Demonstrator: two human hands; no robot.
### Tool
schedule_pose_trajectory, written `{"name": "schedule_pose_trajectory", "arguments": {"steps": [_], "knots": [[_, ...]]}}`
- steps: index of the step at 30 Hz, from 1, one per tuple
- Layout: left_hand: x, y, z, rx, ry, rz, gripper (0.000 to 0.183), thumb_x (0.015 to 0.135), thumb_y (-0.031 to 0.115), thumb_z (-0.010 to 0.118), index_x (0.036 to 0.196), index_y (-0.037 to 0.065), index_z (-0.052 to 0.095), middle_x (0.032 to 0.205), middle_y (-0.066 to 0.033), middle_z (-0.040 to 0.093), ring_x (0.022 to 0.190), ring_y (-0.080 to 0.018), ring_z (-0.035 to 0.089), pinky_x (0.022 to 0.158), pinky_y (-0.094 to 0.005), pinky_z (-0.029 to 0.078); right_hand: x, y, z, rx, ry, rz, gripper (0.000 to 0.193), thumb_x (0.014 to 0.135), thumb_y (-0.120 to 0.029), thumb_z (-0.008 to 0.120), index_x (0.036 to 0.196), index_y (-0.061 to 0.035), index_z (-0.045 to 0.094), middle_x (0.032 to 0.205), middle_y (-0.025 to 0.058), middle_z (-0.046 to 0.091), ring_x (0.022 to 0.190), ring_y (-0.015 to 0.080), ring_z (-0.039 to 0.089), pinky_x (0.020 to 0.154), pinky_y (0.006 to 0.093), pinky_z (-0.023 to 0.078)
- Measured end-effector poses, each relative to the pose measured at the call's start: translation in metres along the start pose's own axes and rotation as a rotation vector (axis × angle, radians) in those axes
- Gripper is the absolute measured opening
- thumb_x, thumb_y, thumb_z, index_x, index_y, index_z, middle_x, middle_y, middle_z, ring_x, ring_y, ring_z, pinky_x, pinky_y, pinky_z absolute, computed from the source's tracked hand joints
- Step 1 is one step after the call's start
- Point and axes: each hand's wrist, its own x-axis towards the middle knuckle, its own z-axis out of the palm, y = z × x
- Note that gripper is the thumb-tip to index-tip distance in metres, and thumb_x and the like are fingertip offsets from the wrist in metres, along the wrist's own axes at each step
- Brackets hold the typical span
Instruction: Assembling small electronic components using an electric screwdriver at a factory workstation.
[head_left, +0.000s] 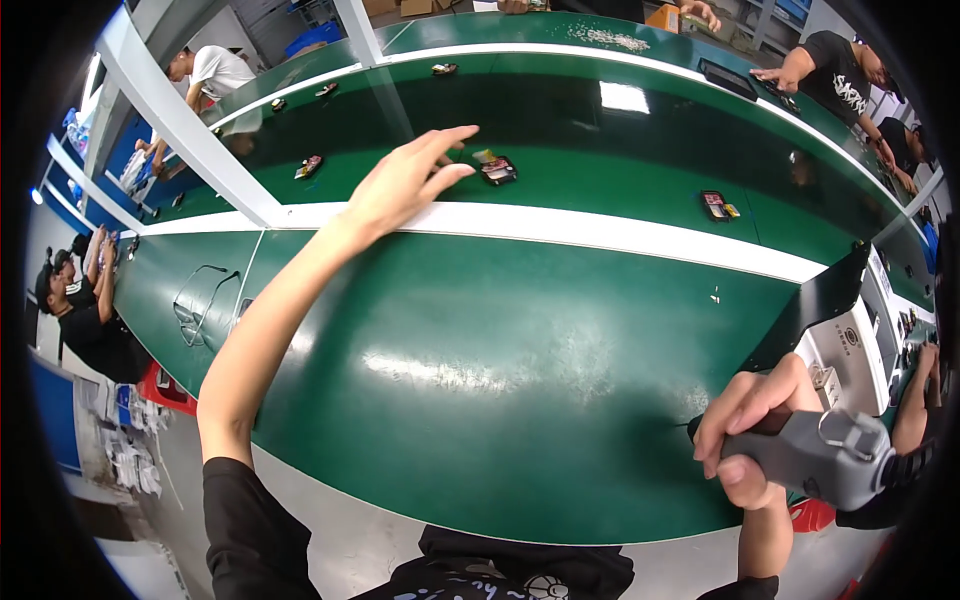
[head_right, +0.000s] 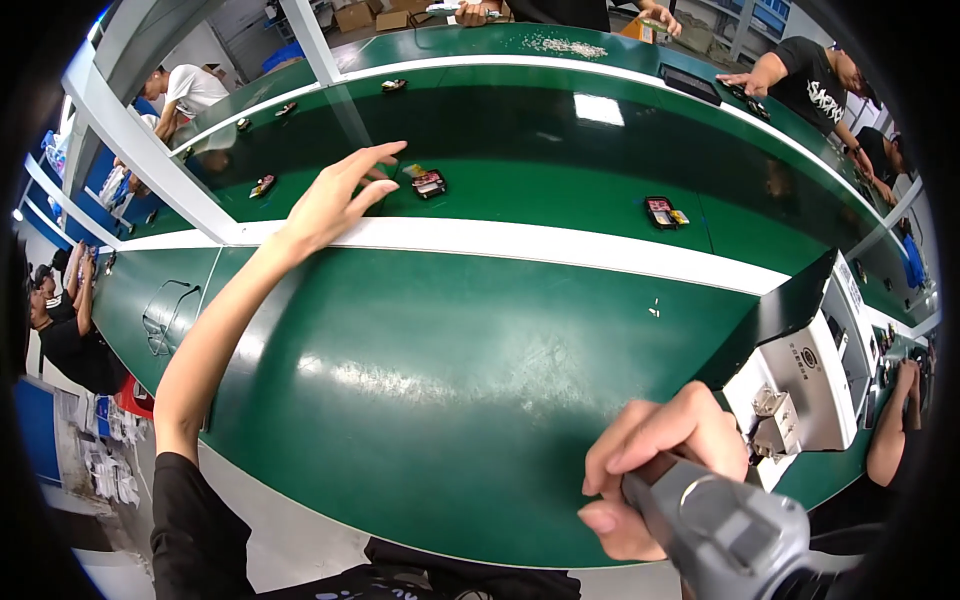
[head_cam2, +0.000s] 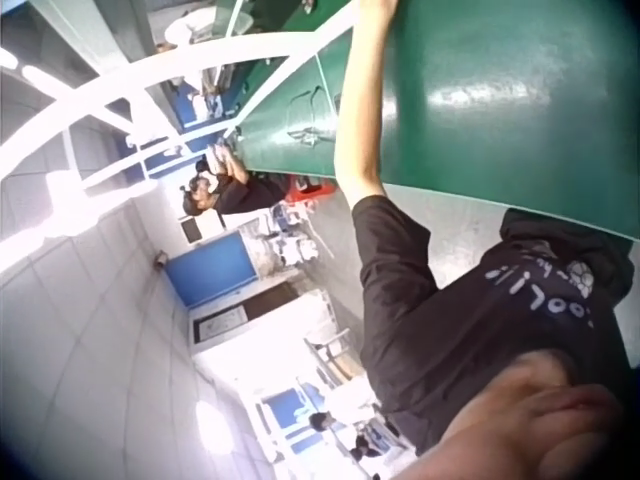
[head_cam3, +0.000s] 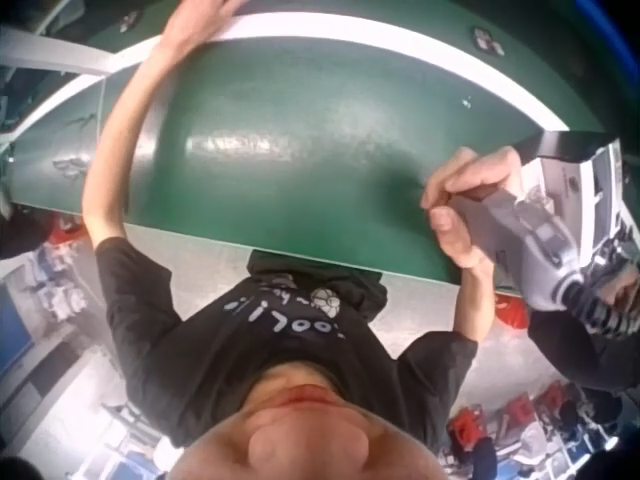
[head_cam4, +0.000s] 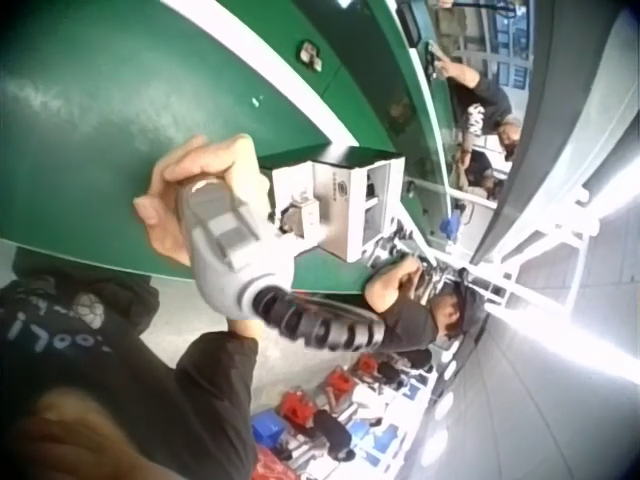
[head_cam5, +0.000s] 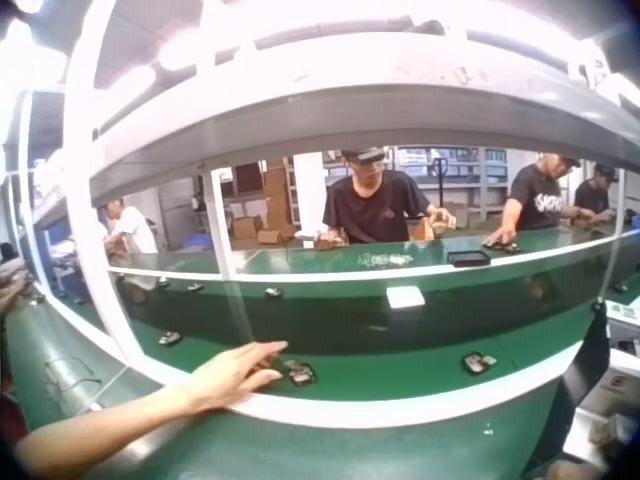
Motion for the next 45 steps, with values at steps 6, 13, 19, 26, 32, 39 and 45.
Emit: {"name": "schedule_pose_trajectory", "arguments": {"steps": [6, 13, 19, 26, 32, 39, 45], "knots": [[-0.043, -0.15, -0.064, 0.797, 0.238, -0.435, 0.058, 0.107, 0.04, 0.062, 0.155, 0.01, 0.05, 0.14, -0.0185, 0.058, 0.13, -0.04, 0.057, 0.105, -0.0528, 0.05, -0.006, -0.001, -0.012, 0.18, 0.085, 0.076, 0.052, 0.08, -0.004, 0.093, 0.106, -0.0024, 0.049, 0.085, 0.0205, 0.07, 0.061, 0.0113, 0.06, 0.057, 0.0259, 0.052], [-0.06, -0.174, -0.075, 0.657, 0.208, -0.446, 0.051, 0.105, 0.043, 0.065, 0.136, 0.002, 0.068, 0.123, -0.0205, 0.064, 0.12, -0.0389, 0.06, 0.101, -0.0499, 0.052, -0.008, 0.012, 0.001, 0.05, 0.23, -0.094, 0.062, 0.086, -0.036, 0.093, 0.099, -0.0042, 0.043, 0.067, 0.0112, 0.061, 0.043, 0.0132, 0.055, 0.043, 0.0279, 0.053], [-0.045, -0.154, -0.064, 0.364, 0.36, -0.175, 0.041, 0.094, 0.019, 0.082, 0.125, -0.001, 0.064, 0.108, -0.018, 0.066, 0.104, -0.0325, 0.063, 0.091, -0.0423, 0.054, -0.023, -0.014, -0.011, 0.008, 0.288, -0.291, 0.042, 0.097, -0.026, 0.071, 0.101, -0.0036, 0.036, 0.065, 0.0121, 0.057, 0.035, 0.0147, 0.047, 0.031, 0.0253, 0.046], [-0.053, -0.033, -0.013, 0.09, 0.21, -0.091, 0.058, 0.088, 0.005, 0.083, 0.14, 0.007, 0.057, 0.111, -0.0104, 0.062, 0.097, -0.023, 0.06, 0.09, -0.0355, 0.053, -0.018, -0.082, -0.054, -0.146, 0.47, -0.398, 0.031, 0.102, -0.029, 0.056, 0.105, -0.0029, 0.04, 0.073, 0.0091, 0.055, 0.034, 0.015, 0.043, 0.06, 0.0254, 0.058], [-0.067, 0.125, 0.05, 0.122, -0.063, 0.444, 0.036, 0.082, 0.006, 0.086, 0.111, 0.001, 0.066, 0.108, -0.0129, 0.064, 0.092, -0.0282, 0.064, 0.078, -0.0387, 0.055, -0.009, -0.093, -0.081, -0.225, 0.475, -0.408, 0.022, 0.109, -0.022, 0.046, 0.105, -0.0004, 0.05, 0.084, 0.0099, 0.055, 0.042, 0.0117, 0.04, 0.052, 0.024, 0.044], [-0.091, 0.22, 0.055, 0.131, -0.234, 0.701, 0.046, 0.085, 0.024, 0.083, 0.114, -0.009, 0.071, 0.108, -0.0163, 0.067, 0.082, -0.0242, 0.063, 0.066, -0.0328, 0.058, -0.012, -0.082, -0.077, -0.25, 0.517, -0.414, 0.027, 0.11, -0.022, 0.042, 0.108, 0.0023, 0.054, 0.087, 0.0138, 0.057, 0.045, 0.0128, 0.043, 0.037, 0.0261, 0.038], [-0.097, 0.236, 0.044, 0.095, -0.326, 0.695, 0.04, 0.087, 0.012, 0.082, 0.119, -0.009, 0.072, 0.113, -0.0156, 0.068, 0.083, -0.0222, 0.063, 0.068, -0.0313, 0.06, -0.009, -0.09, -0.061, -0.266, 0.498, -0.432, 0.027, 0.111, -0.021, 0.042, 0.108, 0.0026, 0.054, 0.087, 0.0146, 0.058, 0.045, 0.0132, 0.042, 0.037, 0.0263, 0.039]]}}
